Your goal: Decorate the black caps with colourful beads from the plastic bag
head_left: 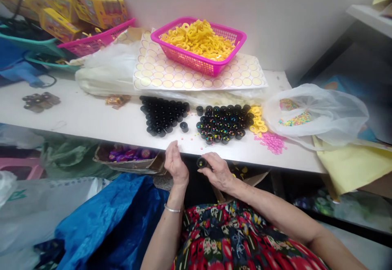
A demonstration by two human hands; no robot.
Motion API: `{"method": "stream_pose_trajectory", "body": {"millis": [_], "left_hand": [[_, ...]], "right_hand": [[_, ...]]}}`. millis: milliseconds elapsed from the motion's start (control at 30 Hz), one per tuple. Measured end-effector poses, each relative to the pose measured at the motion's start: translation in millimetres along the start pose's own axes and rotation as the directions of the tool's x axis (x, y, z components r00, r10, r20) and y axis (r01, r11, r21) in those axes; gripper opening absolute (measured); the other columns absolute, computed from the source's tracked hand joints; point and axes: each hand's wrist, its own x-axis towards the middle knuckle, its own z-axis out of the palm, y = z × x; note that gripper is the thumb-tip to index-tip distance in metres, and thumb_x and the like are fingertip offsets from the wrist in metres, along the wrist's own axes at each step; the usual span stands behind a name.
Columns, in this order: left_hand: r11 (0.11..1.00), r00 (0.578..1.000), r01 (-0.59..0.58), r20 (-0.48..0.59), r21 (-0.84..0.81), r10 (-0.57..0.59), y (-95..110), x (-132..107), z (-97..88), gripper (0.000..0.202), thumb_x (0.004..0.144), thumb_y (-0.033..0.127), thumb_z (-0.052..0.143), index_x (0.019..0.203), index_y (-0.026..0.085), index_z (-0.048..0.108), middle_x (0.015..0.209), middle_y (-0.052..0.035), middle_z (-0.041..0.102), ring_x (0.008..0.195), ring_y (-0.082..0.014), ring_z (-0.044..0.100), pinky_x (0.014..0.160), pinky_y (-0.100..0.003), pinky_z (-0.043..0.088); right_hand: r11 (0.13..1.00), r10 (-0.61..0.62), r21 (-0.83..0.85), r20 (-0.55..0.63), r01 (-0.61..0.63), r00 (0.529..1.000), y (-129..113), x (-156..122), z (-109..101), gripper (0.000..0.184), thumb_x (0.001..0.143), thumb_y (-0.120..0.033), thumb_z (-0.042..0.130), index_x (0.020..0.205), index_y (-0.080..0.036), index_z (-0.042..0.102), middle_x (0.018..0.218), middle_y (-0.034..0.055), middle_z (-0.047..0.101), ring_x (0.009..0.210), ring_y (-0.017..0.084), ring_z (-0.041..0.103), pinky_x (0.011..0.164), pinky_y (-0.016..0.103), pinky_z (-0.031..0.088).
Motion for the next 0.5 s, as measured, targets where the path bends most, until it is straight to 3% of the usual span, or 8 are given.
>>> {"method": "stream_pose_trajectory", "body": {"millis": [67,100,133,167,233,267,333,500], "left_hand": [[0.977,0.974,0.206,-0.08,-0.059,-0.21,15.4,-10.2,-10.7,0.03,0.084,0.043,0.054,0.087,0.016,0.066,0.094,-0.0055,0.065,0.089,-0.0152,0.06,0.078,-0.027,0.048],[0.921,0.926,0.371,-0.028,-0.117,-0.376,22.7,-15.0,-15.4,0.03,0.083,0.044,0.055,0.082,0.015,0.065,0.086,-0.0047,0.064,0.08,-0.014,0.06,0.069,-0.025,0.048],[0.811,0.828,0.561,0.099,-0.168,-0.552,29.1,-18.9,-19.4,0.032,0.083,0.044,0.055,0.078,0.014,0.063,0.079,-0.0044,0.063,0.073,-0.0132,0.059,0.062,-0.024,0.048],[0.652,0.676,0.735,0.271,-0.184,-0.686,34.2,-21.8,-22.5,0.033,0.084,0.044,0.055,0.077,0.013,0.063,0.075,-0.0047,0.062,0.067,-0.0128,0.059,0.058,-0.023,0.047],[0.346,0.361,0.929,0.544,-0.134,-0.758,39.5,-24.0,-25.5,0.032,0.087,0.04,0.051,0.083,0.01,0.064,0.077,-0.007,0.064,0.064,-0.0128,0.059,0.055,-0.023,0.049],[0.248,0.268,0.962,0.603,-0.119,-0.752,39.4,-23.4,-25.6,0.031,0.089,0.036,0.049,0.086,0.009,0.064,0.078,-0.0078,0.065,0.063,-0.0127,0.06,0.054,-0.022,0.049],[0.15,0.217,0.976,0.618,-0.16,-0.755,34.3,-20.6,-23.7,0.027,0.091,0.028,0.045,0.086,0.008,0.063,0.076,-0.0082,0.065,0.062,-0.012,0.06,0.051,-0.02,0.048],[0.088,0.221,0.96,0.525,-0.266,-0.822,10.1,-17.3,-17.0,0.022,0.09,0.022,0.045,0.079,0.01,0.059,0.067,-0.0063,0.061,0.054,-0.0107,0.056,0.046,-0.02,0.048]], "right_hand": [[0.996,0.01,0.09,-0.005,-0.009,1.0,-4.9,3.6,5.8,0.031,0.081,-0.02,0.061,0.111,-0.018,0.055,0.098,0.009,0.056,0.089,0.022,0.054,0.078,0.035,0.049],[0.992,0.022,0.122,-0.001,-0.021,1.0,-7.7,4.7,7.7,0.03,0.081,-0.02,0.06,0.111,-0.019,0.055,0.099,0.0085,0.054,0.088,0.021,0.054,0.077,0.033,0.049],[0.99,0.033,0.139,0.015,-0.034,0.999,-10.7,5.6,8.9,0.028,0.082,-0.02,0.06,0.109,-0.019,0.055,0.098,0.0078,0.053,0.086,0.019,0.054,0.074,0.031,0.049],[0.99,0.041,0.135,0.041,-0.046,0.998,-13.6,6.6,9.1,0.025,0.082,-0.02,0.059,0.107,-0.019,0.056,0.096,0.0069,0.052,0.084,0.019,0.054,0.072,0.03,0.049],[0.996,0.033,0.073,0.105,-0.041,0.994,-18.6,8.8,7.0,0.019,0.082,-0.019,0.059,0.101,-0.018,0.058,0.091,0.0055,0.052,0.082,0.018,0.053,0.071,0.029,0.048],[0.999,0.019,0.035,0.144,-0.024,0.989,-20.2,10.0,4.9,0.018,0.082,-0.02,0.059,0.1,-0.018,0.058,0.09,0.0055,0.052,0.083,0.019,0.053,0.071,0.03,0.048],[0.999,0.006,-0.032,0.195,0.0,0.981,-20.2,11.9,-0.1,0.018,0.083,-0.025,0.06,0.099,-0.017,0.057,0.094,0.0066,0.053,0.085,0.019,0.053,0.073,0.03,0.049],[0.922,0.153,-0.363,0.016,-0.137,0.988,-3.9,12.5,-8.9,0.023,0.09,-0.027,0.051,0.108,-0.013,0.053,0.103,0.0123,0.054,0.09,0.022,0.056,0.07,0.03,0.049]]}}
